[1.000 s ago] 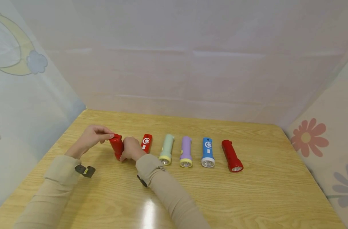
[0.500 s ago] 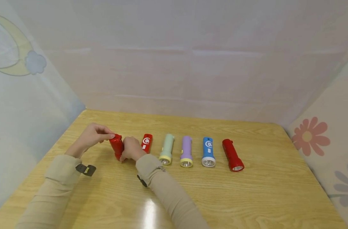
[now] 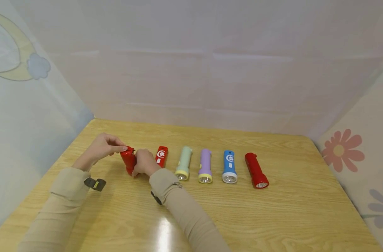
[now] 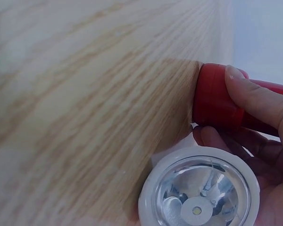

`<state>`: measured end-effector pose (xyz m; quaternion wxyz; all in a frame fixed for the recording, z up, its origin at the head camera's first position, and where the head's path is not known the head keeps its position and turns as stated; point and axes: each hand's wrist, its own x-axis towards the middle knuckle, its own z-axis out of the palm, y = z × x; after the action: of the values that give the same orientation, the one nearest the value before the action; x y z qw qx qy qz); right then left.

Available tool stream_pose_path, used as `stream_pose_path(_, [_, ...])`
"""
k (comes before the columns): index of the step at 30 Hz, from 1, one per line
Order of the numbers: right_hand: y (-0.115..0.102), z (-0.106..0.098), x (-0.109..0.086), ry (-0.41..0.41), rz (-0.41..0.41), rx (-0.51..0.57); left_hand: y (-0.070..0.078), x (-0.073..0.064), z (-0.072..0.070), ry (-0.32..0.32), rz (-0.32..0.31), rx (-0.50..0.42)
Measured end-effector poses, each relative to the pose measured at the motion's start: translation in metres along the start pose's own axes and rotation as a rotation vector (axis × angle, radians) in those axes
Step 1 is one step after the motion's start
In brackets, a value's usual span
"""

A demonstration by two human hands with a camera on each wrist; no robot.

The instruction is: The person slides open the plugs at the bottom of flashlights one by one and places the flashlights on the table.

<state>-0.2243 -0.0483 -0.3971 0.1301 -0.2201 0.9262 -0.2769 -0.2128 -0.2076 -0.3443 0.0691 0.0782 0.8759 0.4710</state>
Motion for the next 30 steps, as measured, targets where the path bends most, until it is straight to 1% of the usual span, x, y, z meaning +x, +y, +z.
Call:
stream_pose_path(7, [0.0000, 0.0005, 0.0006, -0.004, 0.002, 0.004, 0.0021, 0.0000, 0.0000, 0.002, -0.007, 0.025])
stream_pose_path(13, [0.0004, 0.0008, 0.0010, -0.007, 0.011, -0.001, 0.0043, 0.0005, 0.0011, 0.012, 0.023, 0.038])
stream_pose_path(15, [0.0003, 0.0005, 0.0010, -0.009, 0.010, 0.001, 0.0049, 0.0006, 0.0014, 0.015, 0.024, 0.037])
stream_pose_path(23, [-0.0002, 0.0007, 0.0015, -0.003, -0.016, -0.023, 0.0072, -0.0009, 0.0013, 0.017, 0.002, 0.059])
stream_pose_path(30, [-0.0013, -0.0009, 0.0004, 0.000, -0.035, -0.043, 0.0086, -0.0002, 0.0021, 0.026, -0.041, 0.081])
